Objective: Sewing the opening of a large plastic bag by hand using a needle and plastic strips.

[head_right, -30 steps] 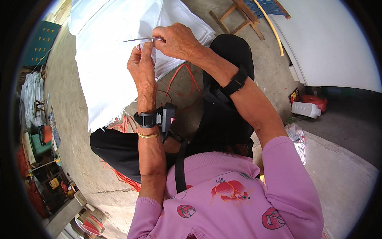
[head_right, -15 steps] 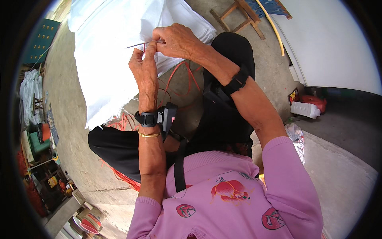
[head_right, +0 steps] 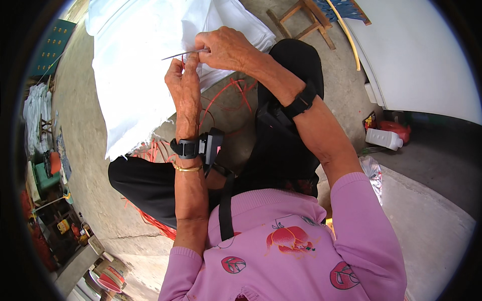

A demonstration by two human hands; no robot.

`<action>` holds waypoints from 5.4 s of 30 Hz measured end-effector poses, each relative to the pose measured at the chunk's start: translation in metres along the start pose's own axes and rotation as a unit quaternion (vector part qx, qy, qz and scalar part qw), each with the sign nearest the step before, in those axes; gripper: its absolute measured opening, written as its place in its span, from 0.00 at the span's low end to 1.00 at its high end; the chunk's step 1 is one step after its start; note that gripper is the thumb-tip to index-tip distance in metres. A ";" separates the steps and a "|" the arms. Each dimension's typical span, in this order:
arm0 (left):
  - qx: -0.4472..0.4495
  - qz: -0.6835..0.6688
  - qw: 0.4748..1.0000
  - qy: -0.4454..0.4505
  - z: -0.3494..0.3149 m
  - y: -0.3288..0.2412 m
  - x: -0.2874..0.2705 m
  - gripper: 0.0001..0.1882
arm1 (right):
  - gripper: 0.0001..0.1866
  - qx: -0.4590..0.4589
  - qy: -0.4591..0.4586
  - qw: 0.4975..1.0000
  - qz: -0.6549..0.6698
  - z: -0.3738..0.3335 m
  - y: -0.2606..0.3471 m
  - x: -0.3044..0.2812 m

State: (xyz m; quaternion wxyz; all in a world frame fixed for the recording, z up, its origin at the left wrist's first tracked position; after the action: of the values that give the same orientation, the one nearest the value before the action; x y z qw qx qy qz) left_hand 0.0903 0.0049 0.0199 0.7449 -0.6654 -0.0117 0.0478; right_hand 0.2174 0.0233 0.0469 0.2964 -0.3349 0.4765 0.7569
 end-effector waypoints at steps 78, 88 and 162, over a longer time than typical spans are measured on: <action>0.280 0.321 0.902 -0.070 -0.023 -0.068 -0.025 0.12 | 0.30 0.088 -0.045 0.982 0.162 0.007 -0.003 -0.019; 0.313 0.377 0.849 -0.197 -0.016 -0.088 -0.064 0.08 | 0.24 -0.140 -0.082 0.982 -0.094 0.008 0.017 -0.048; 0.205 0.438 0.836 -0.257 -0.021 -0.052 -0.113 0.11 | 0.30 0.077 0.098 0.937 0.327 0.060 0.066 0.068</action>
State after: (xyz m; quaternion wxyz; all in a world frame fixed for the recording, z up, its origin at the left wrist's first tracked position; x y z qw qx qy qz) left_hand -0.0175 -0.0312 0.0746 0.7357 -0.3964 0.1000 0.5399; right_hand 0.1125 0.0627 0.0473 0.0093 -0.2098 0.6431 0.7364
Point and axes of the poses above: each hand's wrist, its own z-axis towards the middle knuckle, its own x-axis out of the palm, y = z × x, the point moved 6 cm from there along z, towards the middle knuckle, and after that the axes turned 4 degrees about -z, right-handed, at the moved point
